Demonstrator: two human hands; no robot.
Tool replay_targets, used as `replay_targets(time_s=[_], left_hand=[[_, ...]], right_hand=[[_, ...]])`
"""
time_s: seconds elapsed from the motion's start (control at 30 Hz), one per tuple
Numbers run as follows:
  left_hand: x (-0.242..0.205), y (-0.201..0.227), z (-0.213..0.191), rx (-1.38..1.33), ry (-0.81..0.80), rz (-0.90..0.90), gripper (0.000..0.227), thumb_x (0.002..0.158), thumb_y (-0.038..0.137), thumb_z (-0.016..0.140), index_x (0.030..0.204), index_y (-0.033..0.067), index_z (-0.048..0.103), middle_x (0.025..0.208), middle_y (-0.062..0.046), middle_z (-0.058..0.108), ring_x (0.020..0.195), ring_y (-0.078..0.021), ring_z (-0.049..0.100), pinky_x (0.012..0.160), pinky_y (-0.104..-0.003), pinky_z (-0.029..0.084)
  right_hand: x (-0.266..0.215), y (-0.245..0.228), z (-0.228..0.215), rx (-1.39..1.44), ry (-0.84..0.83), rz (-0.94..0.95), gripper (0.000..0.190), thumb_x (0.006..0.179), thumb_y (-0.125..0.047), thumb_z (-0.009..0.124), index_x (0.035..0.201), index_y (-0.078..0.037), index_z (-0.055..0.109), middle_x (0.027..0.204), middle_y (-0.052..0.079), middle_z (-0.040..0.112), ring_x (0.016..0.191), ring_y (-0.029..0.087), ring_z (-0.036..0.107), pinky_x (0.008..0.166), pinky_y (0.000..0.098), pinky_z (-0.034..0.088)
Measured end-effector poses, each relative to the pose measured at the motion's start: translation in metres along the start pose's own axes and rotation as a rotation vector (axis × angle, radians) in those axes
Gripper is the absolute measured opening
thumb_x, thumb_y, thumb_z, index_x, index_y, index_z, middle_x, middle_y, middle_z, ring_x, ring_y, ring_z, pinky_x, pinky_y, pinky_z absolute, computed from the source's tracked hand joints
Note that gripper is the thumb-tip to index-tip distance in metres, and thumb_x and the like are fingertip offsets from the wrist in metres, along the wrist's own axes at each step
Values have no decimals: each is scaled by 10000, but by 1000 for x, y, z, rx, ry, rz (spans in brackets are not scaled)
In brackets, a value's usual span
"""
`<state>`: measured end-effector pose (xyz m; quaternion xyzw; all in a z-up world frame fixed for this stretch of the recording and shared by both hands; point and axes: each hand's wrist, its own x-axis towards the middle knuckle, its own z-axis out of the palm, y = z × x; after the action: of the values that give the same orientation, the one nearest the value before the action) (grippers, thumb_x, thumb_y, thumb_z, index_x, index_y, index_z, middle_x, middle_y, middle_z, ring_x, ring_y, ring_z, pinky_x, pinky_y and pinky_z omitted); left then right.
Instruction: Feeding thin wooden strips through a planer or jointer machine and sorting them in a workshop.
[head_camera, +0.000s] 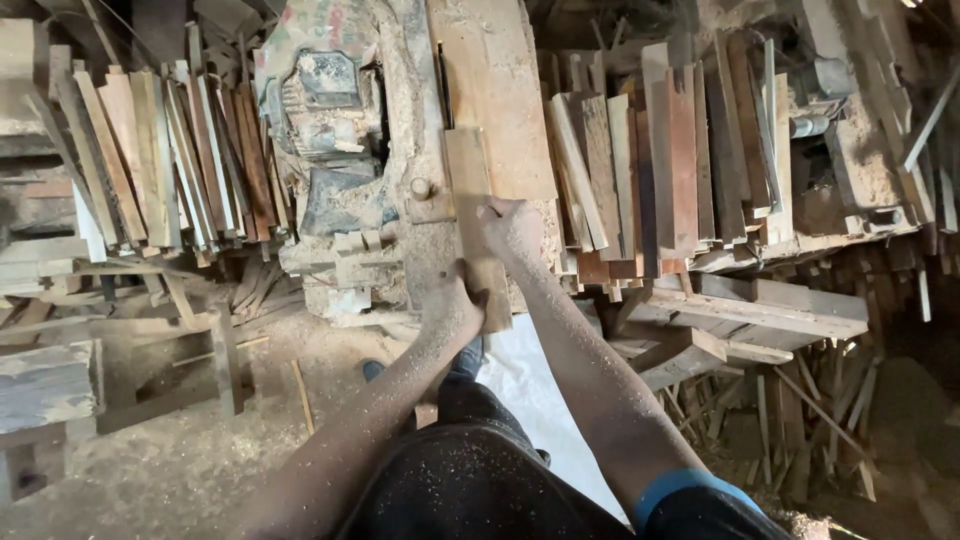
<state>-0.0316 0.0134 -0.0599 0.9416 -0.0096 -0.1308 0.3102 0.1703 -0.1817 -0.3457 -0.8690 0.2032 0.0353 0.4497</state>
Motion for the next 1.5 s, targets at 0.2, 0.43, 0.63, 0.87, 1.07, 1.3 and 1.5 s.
replay_targets(time_s=[0.2,0.43,0.63,0.87,1.07,1.3,1.5], left_hand=[[-31,35,-61,-137,-130,12,1035,714,247,869,1528,58,259,1209,-240,545,1161,-510,617,972,-570,582],[-27,32,-59,19,-240,135,1058,717,110,840,1545,-98,215,1270,-265,463,1233,-503,528,1014,-537,535],[-19,31,-57,67,-247,165,969,765,162,803,1523,-91,253,1267,-235,477,1226,-441,533,1007,-493,510],[-9,36,-66,79,-276,157,887,797,90,770,1507,-101,275,1298,-245,455,1168,-456,584,938,-498,567],[7,31,-56,63,-252,121,797,816,54,734,1478,-76,309,1291,-208,427,1090,-465,640,887,-504,616],[20,37,-71,44,-240,158,789,729,-49,709,1429,-143,357,1281,-247,428,1094,-511,644,889,-487,624],[33,22,-46,-12,-187,188,769,729,-53,721,1416,-148,388,1215,-263,452,1058,-512,664,866,-504,619]], right_hand=[[-26,-63,-37,39,19,-4,257,895,-329,688,1098,-230,809,794,96,775,817,277,777,767,408,625],[40,23,43,-33,-16,36,286,898,-360,705,1138,-232,794,950,112,786,987,331,744,884,463,609],[34,4,43,-91,-37,67,307,902,-372,715,1169,-235,782,1073,127,789,1110,369,717,978,502,589],[-47,-133,-26,-136,15,85,311,861,-359,738,1128,-212,798,1094,144,787,1147,373,705,1028,501,568],[37,-78,32,-156,-3,70,287,865,-398,730,1112,-271,803,1107,115,788,1159,359,703,1037,483,571],[-8,-158,-28,-213,17,-30,242,848,-390,729,1046,-282,818,1012,106,797,1081,363,728,983,484,594],[1,-33,-1,-158,-73,-69,266,866,-379,747,1072,-222,810,1009,129,790,1082,407,710,920,557,590]])
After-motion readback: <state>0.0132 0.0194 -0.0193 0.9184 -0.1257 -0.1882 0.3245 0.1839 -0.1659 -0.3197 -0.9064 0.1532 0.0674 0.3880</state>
